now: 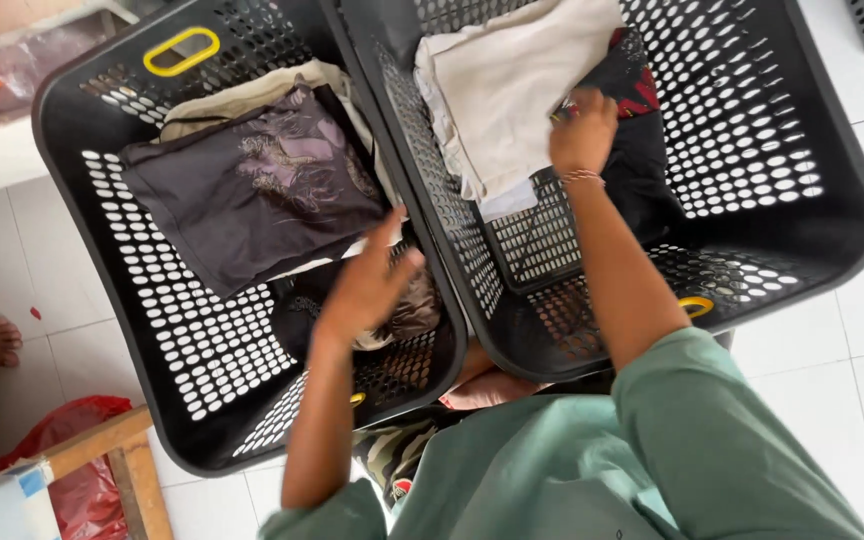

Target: Folding and sorting various items of clothing into laundry baskets while sitting on the floor.

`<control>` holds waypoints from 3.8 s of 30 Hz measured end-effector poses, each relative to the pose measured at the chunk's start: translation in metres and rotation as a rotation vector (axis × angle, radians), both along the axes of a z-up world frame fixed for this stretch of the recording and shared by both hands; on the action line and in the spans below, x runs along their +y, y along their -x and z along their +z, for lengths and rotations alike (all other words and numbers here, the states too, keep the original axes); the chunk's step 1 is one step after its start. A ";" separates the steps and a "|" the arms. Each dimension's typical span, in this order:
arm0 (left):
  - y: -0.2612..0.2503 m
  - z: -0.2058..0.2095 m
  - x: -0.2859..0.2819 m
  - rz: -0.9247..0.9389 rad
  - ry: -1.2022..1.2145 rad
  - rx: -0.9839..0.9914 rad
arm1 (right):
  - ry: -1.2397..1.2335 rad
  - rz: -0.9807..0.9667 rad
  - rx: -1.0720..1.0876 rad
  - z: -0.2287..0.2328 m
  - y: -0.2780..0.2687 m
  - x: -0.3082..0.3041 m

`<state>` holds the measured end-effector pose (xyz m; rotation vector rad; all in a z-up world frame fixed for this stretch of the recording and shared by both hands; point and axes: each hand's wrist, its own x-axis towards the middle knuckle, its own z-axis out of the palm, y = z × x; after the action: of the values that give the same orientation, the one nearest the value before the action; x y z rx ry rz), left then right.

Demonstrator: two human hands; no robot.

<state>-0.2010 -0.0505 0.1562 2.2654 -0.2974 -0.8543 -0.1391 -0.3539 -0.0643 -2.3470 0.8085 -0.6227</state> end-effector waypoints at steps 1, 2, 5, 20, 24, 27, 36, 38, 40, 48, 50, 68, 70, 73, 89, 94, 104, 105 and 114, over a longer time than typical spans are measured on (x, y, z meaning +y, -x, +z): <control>0.017 0.006 -0.011 -0.009 -0.001 -0.007 | -0.001 -0.009 -0.007 -0.017 0.016 -0.020; 0.036 0.011 -0.022 0.005 0.004 0.028 | 0.005 0.010 0.424 -0.034 0.033 -0.039; 0.083 -0.004 -0.053 0.046 -0.030 -0.029 | -0.018 0.034 1.024 -0.117 0.071 -0.093; 0.120 -0.043 -0.064 0.142 -0.009 -0.457 | -0.456 0.243 0.802 0.018 0.058 -0.064; 0.121 -0.064 -0.058 0.119 -0.096 -0.640 | -0.940 0.409 0.317 0.051 0.053 -0.054; 0.126 -0.065 -0.060 0.086 -0.157 -0.827 | -1.131 0.580 0.218 0.127 0.084 -0.039; 0.131 -0.077 -0.087 0.065 -0.200 -1.023 | -1.582 0.643 -0.314 0.174 0.149 0.024; 0.130 -0.084 -0.100 0.094 -0.159 -1.027 | -1.620 0.670 -0.330 0.158 0.149 0.030; 0.127 -0.092 -0.109 0.119 -0.115 -1.033 | -1.656 0.697 -0.350 0.163 0.156 0.040; 0.120 -0.106 -0.102 0.294 0.269 -0.808 | -1.529 0.666 -0.307 0.143 0.159 0.048; 0.125 -0.080 -0.097 0.409 0.394 -0.640 | -1.383 0.703 -0.265 0.133 0.161 0.046; 0.109 -0.076 -0.088 0.585 0.581 -0.363 | -0.804 0.470 -0.412 0.120 0.160 0.046; 0.115 -0.067 -0.095 0.535 0.382 -0.361 | -0.803 0.363 -0.517 0.101 0.154 0.036; 0.119 -0.071 -0.105 0.136 0.224 -0.595 | -1.094 0.363 -0.510 0.080 0.149 0.027; 0.094 -0.132 -0.082 0.821 1.038 -0.334 | -0.318 0.722 0.286 0.081 0.162 0.041; 0.089 -0.141 -0.070 0.841 1.339 -0.110 | -0.220 0.658 0.313 0.066 0.154 0.040; 0.081 -0.181 -0.072 0.708 1.161 -0.287 | -0.544 0.090 -0.683 0.123 0.163 0.036; 0.076 -0.197 -0.070 0.695 1.145 -0.288 | -0.498 0.046 -0.710 0.125 0.164 0.035; 0.072 -0.183 -0.055 0.865 1.480 -0.017 | -0.215 0.462 -0.197 0.111 0.161 0.051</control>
<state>-0.2731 -0.1055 -0.0272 0.8067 0.0832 -0.0060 -0.3003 -0.3030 0.0464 -2.1288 0.2171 -0.5248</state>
